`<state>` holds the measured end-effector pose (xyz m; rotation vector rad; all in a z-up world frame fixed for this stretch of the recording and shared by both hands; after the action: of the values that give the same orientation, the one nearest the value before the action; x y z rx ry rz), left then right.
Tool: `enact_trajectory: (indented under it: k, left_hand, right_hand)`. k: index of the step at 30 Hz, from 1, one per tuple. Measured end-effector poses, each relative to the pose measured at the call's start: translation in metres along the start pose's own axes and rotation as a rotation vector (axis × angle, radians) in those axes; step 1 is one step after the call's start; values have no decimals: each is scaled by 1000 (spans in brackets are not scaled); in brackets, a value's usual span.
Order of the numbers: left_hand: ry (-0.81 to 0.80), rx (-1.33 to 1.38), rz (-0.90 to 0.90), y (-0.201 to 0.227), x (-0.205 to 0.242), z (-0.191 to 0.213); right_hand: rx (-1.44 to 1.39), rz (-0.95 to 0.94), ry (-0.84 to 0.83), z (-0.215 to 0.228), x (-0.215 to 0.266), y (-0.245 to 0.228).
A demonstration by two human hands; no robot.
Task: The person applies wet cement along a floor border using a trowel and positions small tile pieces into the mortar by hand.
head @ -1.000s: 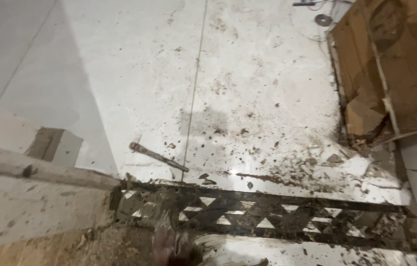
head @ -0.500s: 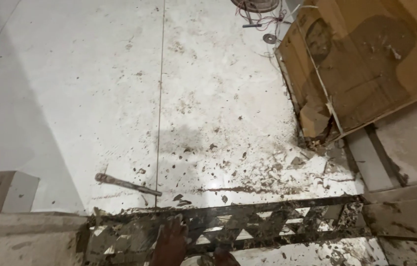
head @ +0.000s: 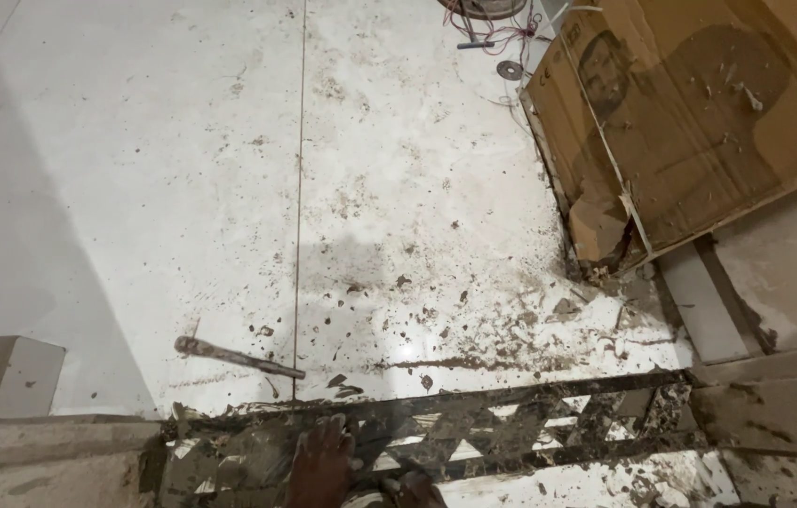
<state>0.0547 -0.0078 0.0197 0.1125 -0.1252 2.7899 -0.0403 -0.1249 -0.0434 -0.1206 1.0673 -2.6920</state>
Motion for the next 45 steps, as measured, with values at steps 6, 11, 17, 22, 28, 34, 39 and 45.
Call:
enact_trajectory:
  k: [6, 11, 17, 22, 28, 34, 39, 45]
  left_hand:
    - [-41, 47, 35, -4, 3, -9]
    - [144, -1, -35, -14, -4, -43]
    - [204, 58, -198, -54, -7, -115]
    - [-65, -116, -19, -10, -14, 16]
    - [119, -47, -59, 87, -47, 97]
    - [-10, 436, -135, 215, -94, 132]
    - [373, 319, -481, 302, -131, 147]
    - [307, 522, -511, 343, -127, 127]
  right_hand:
    - [-82, -183, 62, -32, -28, 23]
    - [-121, -359, 160, 21, -28, 79]
    - [-211, -512, 204, 167, -14, 97]
    - [-216, -635, 145, 341, 5, 83]
    - [-334, -806, 652, 466, 50, 179]
    - [22, -784, 553, 494, 45, 235]
    - [357, -817, 459, 457, 45, 333]
    - [252, -1084, 252, 458, 14, 318]
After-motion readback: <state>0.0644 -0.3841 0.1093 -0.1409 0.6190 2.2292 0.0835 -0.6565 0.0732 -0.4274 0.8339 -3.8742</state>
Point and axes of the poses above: each hand's wrist, its own x-axis away from the middle knuckle, its own z-axis out of the back of the hand, y = z × x, the point moved 4 cm from there along -x, towards the middle knuckle, and after that the axes turned 14 degrees about -x, right-handed, at the moved point
